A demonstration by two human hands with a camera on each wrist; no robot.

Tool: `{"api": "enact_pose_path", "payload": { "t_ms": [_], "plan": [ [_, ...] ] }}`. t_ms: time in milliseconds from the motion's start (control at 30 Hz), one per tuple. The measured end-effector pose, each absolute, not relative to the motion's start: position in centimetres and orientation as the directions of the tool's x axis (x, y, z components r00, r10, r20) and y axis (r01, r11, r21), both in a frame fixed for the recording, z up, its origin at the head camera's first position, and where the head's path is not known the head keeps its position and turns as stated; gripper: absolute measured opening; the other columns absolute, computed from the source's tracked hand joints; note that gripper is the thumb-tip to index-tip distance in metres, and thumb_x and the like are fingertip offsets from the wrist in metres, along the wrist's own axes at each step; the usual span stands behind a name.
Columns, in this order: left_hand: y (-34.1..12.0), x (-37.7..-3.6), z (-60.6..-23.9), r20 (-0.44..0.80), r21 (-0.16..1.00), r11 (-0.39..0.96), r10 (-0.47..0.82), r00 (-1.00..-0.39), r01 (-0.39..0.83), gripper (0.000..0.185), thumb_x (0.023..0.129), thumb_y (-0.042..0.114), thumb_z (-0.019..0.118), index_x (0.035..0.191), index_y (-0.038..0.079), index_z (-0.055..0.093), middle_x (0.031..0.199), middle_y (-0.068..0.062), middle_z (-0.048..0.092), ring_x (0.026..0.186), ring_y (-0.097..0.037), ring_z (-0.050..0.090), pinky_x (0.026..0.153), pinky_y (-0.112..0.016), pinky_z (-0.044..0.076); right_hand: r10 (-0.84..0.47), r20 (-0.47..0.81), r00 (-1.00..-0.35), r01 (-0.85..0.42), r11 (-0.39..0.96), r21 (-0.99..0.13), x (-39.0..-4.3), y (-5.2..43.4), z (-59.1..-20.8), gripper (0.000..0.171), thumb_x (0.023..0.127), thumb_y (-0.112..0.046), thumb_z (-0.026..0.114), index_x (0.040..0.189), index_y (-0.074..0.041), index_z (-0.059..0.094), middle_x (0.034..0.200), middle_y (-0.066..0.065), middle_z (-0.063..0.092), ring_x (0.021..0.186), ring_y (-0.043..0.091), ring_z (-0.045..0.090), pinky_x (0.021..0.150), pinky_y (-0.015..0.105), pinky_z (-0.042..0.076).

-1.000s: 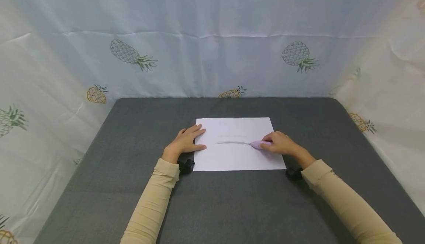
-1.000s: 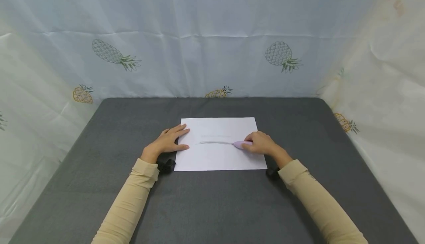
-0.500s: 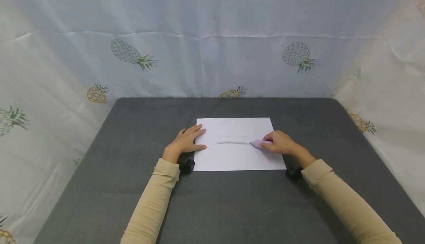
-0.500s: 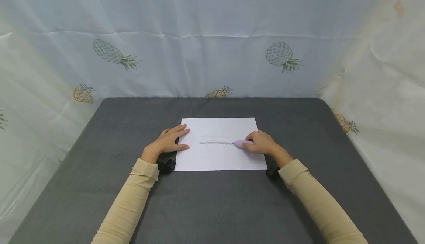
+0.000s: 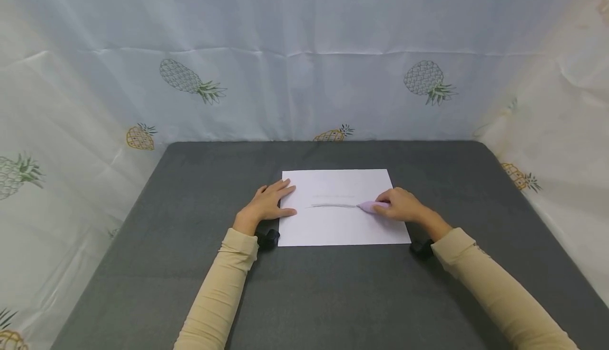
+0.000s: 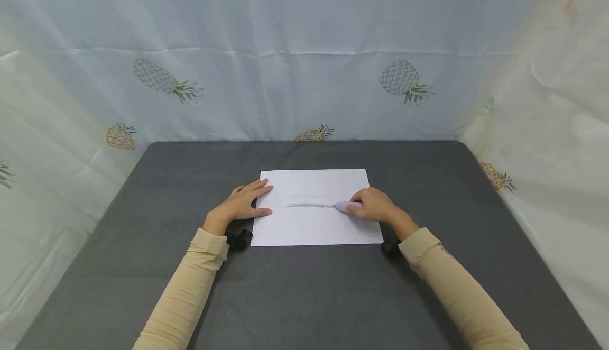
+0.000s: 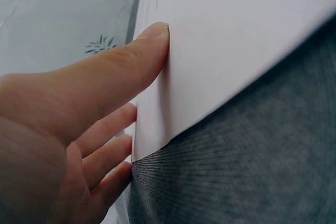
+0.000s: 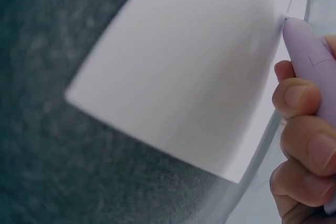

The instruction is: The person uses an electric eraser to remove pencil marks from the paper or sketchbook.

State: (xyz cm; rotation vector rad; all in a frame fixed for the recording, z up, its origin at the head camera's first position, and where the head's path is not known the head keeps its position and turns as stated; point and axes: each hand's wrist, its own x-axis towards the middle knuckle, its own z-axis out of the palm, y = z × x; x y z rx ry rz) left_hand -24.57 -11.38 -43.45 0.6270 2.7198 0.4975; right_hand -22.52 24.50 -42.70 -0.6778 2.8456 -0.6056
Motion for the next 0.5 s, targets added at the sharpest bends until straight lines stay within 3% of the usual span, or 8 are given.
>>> {"api": "enact_pose_path", "payload": {
  "t_ms": [500],
  "plan": [
    [-11.50, -24.60, -43.30, -0.221, 0.392, 0.846, 0.468, -0.856, 0.361, 0.074, 0.090, 0.042, 0.064, 0.151, 0.014, 0.033, 0.163, -0.011, 0.022, 0.152, -0.030, 0.019, 0.121, -0.059, 0.013, -0.468, -0.061, -0.882, -0.406, 0.818, -0.407, -22.67, 24.32, -42.55, 0.024, 0.087, -0.022, 0.064, 0.089, -0.002, 0.076, 0.085, 0.009, 0.075, 0.071, 0.012, 0.057, 0.066, 0.027, 0.046]
  ]
}}
